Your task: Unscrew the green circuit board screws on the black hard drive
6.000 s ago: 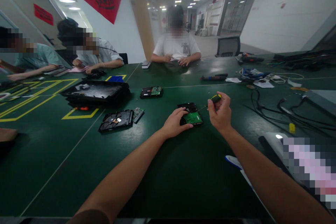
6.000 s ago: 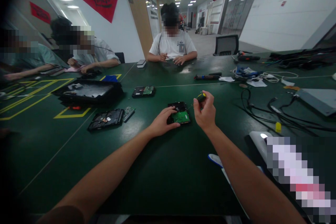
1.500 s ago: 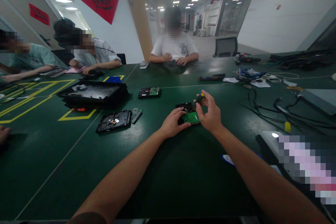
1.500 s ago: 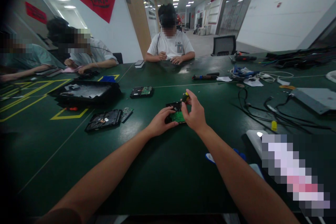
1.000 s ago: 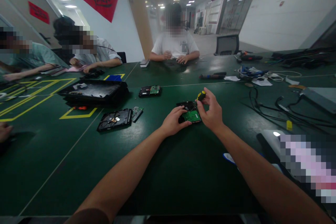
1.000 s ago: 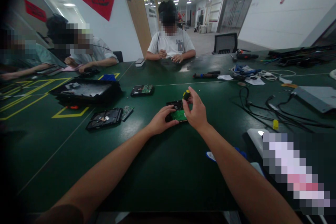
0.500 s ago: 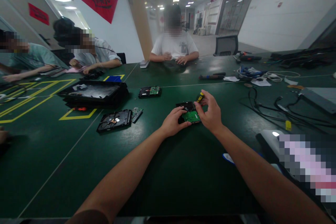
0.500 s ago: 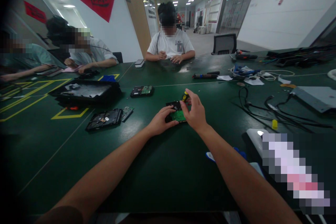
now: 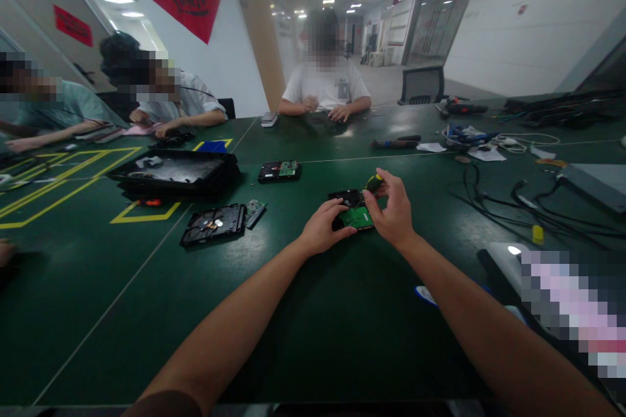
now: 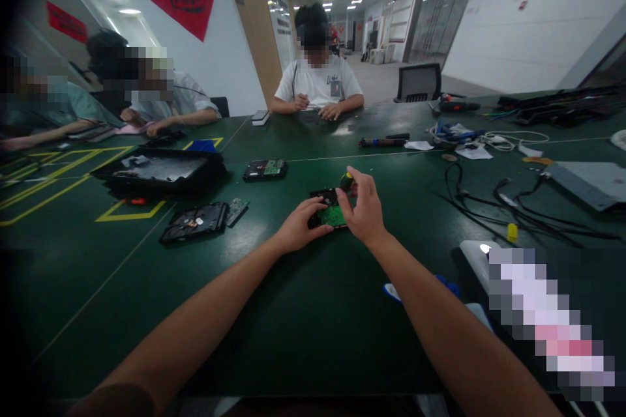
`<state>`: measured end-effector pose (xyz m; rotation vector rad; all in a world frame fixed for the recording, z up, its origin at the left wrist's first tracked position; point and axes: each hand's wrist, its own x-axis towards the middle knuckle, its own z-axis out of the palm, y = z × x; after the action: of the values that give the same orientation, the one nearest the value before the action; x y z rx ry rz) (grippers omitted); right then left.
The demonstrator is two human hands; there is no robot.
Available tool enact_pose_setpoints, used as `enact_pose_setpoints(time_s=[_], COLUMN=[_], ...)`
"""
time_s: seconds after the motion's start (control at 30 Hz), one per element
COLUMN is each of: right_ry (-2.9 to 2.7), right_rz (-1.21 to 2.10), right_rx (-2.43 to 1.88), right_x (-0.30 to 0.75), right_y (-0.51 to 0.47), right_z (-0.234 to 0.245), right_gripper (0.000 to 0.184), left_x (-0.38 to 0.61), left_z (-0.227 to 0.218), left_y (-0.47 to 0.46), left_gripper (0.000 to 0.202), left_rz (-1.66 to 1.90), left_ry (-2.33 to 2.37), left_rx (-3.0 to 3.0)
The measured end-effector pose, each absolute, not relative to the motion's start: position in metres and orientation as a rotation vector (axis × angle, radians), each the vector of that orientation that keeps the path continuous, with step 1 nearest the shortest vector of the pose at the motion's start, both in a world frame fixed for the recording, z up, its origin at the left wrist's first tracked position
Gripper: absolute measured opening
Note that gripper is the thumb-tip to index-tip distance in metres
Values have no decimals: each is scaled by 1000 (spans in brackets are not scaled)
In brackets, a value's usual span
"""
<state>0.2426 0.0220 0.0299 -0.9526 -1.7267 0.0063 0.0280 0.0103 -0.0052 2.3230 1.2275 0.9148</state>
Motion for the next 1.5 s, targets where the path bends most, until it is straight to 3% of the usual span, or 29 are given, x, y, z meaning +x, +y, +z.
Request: enact_pose_setpoints(time_s=[1.5], right_ry=[-1716], right_rz=[1], right_rx=[-967], right_x=[245], right_y=[23], right_z=[31], right_gripper=[56], left_x=[28], left_z=[-7], left_y=[11], left_gripper=[59], left_rz=[914], left_ry=[1227], left_rx=[2333])
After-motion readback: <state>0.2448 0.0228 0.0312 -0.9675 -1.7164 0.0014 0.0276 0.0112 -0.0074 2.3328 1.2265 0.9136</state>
